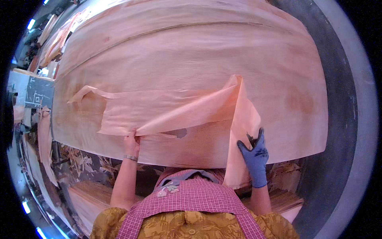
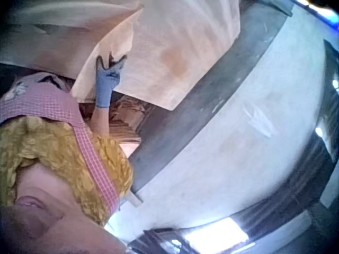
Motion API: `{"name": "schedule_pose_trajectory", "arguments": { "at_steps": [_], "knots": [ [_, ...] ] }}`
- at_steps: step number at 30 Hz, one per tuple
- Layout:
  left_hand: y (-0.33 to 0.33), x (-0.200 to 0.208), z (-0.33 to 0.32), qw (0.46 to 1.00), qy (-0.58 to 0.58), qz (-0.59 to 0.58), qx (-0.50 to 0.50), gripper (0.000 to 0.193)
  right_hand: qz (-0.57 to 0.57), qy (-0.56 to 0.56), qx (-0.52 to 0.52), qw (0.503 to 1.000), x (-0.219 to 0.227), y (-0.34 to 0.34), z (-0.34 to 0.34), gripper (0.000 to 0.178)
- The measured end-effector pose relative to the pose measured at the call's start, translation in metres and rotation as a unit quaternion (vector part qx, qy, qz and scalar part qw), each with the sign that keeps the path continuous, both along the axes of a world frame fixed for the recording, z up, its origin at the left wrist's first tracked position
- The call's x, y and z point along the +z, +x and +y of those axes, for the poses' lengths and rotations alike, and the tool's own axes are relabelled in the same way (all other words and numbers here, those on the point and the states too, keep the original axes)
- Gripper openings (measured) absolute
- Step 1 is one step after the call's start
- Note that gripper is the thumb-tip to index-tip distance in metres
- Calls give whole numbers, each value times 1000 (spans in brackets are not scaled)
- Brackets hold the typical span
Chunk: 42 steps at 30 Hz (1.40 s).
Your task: The person trims and separates thin wood veneer sheets using a small utility blade, handling large pieces on a workspace and organizing them onto industrial stacks.
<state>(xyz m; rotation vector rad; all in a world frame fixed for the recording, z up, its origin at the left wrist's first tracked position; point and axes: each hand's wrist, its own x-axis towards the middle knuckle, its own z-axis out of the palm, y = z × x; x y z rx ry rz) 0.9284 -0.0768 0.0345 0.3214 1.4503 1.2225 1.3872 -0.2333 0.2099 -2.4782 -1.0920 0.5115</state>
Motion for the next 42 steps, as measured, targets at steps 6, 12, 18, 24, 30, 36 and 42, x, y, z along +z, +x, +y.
{"name": "schedule_pose_trajectory", "arguments": {
  "at_steps": [6,12,18,24,30,36,42],
  "knots": [
    [18,26,2,998,-22,19,52,17,240,63,59,967,23,162,-18,34],
    [25,22,-1,997,-6,7,77,20,339,-104,31,934,65,191,10,67],
    [22,20,-1,998,5,-21,62,16,398,-122,6,909,47,123,-12,28],
    [17,14,9,997,-17,-13,71,12,30,-282,171,944,86,321,7,54],
    [27,22,-1,998,-8,-7,70,14,-373,-435,219,790,90,408,97,30],
    [55,17,7,998,-17,-10,53,18,-568,-237,187,766,2,399,112,18],
    [57,24,-2,998,-38,19,44,26,-190,110,365,905,-44,120,99,63]
  ]
}}
